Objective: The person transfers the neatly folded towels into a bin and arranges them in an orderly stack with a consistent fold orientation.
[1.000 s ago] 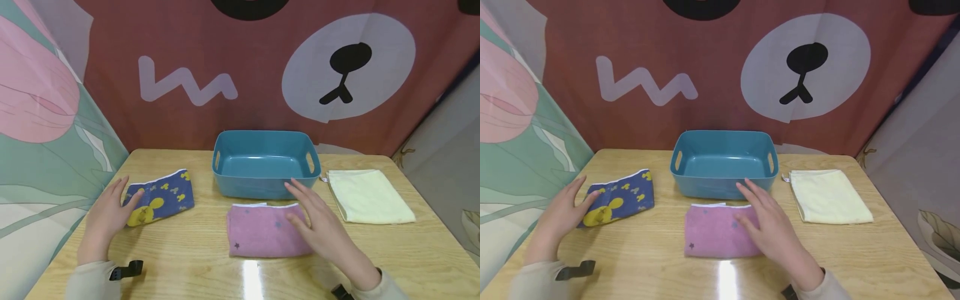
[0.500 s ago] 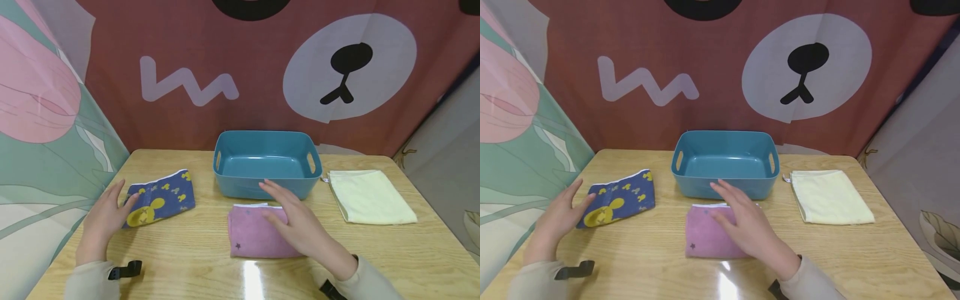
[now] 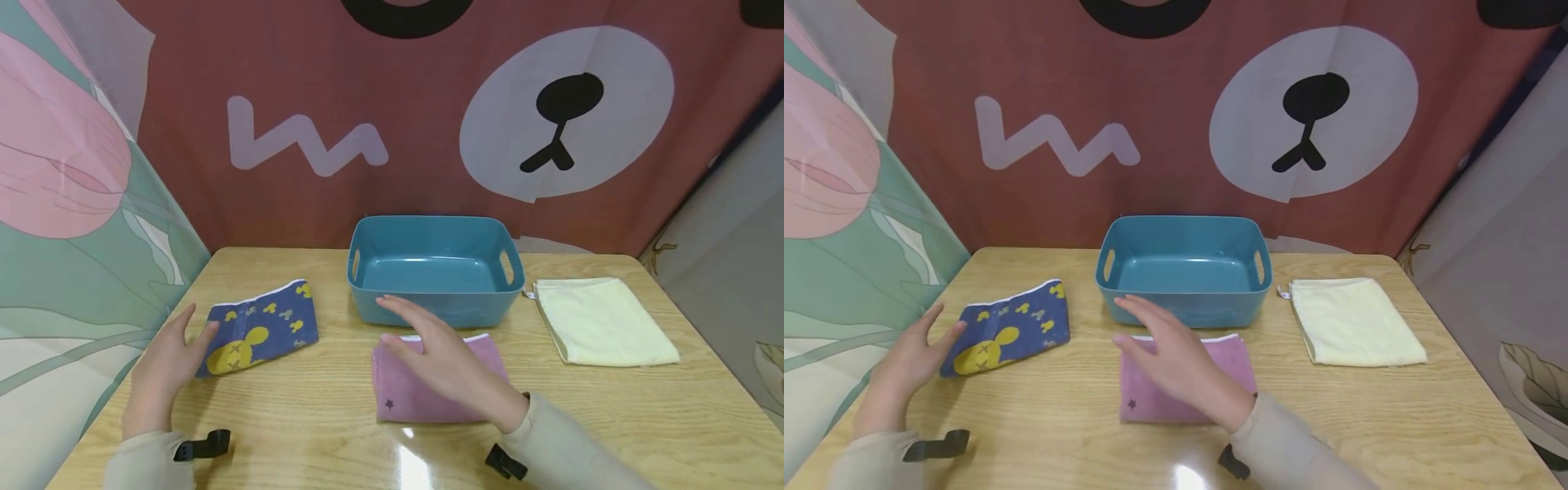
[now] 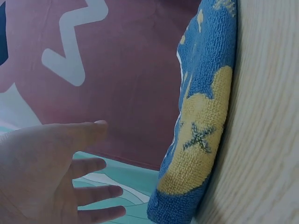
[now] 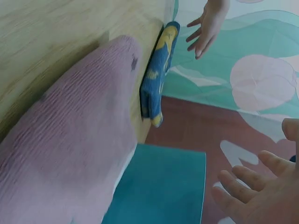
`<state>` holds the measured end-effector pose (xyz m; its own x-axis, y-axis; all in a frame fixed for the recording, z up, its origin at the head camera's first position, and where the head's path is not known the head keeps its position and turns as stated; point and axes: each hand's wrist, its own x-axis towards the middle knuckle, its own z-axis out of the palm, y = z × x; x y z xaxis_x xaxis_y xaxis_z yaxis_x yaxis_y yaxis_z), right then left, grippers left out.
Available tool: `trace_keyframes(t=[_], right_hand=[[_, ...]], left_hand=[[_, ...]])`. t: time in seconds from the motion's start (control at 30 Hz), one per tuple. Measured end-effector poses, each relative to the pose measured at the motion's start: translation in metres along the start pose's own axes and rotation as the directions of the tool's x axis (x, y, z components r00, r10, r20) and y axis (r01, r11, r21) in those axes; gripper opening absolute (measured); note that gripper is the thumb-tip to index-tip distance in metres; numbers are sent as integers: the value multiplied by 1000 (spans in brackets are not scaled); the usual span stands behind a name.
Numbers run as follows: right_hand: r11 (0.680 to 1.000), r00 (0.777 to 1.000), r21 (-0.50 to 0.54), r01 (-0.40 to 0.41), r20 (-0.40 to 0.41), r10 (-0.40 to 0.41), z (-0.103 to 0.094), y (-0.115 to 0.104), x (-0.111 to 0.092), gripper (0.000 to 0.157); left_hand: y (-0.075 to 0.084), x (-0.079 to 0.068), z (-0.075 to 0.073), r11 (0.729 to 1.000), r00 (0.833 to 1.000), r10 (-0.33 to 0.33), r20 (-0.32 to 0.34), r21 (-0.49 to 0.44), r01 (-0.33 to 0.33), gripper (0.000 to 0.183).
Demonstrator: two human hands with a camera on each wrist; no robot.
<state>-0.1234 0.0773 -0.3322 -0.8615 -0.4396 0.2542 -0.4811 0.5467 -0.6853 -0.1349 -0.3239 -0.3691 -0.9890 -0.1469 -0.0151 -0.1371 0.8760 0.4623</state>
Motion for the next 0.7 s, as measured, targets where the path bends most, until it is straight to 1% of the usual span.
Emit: trace_keyframes(t=[0.13, 0.3, 0.4, 0.47, 0.6, 0.7], right_hand=[[998, 1000, 57, 2, 22, -4, 11, -6, 14, 48], [989, 997, 140, -54, 63, 45, 21, -15, 31, 50], [983, 995, 164, -79, 79, 67, 27, -20, 41, 50], [982, 994, 170, -82, 84, 68, 31, -23, 46, 50], [982, 993, 167, -84, 102, 68, 44, -27, 58, 50], [981, 989, 169, -96, 124, 76, 54, -31, 66, 51]], left_hand=[[-4, 1, 1, 999, 999, -44, 26, -19, 44, 81], [-10, 2, 2, 996, 994, -74, 84, -48, 78, 83], [-12, 1, 3, 992, 989, -99, 113, -70, 107, 85], [-11, 1, 3, 990, 987, -113, 112, -76, 122, 85], [-8, 1, 2, 987, 988, -131, 83, -79, 137, 84], [-6, 0, 2, 978, 983, -176, 60, -99, 181, 81]])
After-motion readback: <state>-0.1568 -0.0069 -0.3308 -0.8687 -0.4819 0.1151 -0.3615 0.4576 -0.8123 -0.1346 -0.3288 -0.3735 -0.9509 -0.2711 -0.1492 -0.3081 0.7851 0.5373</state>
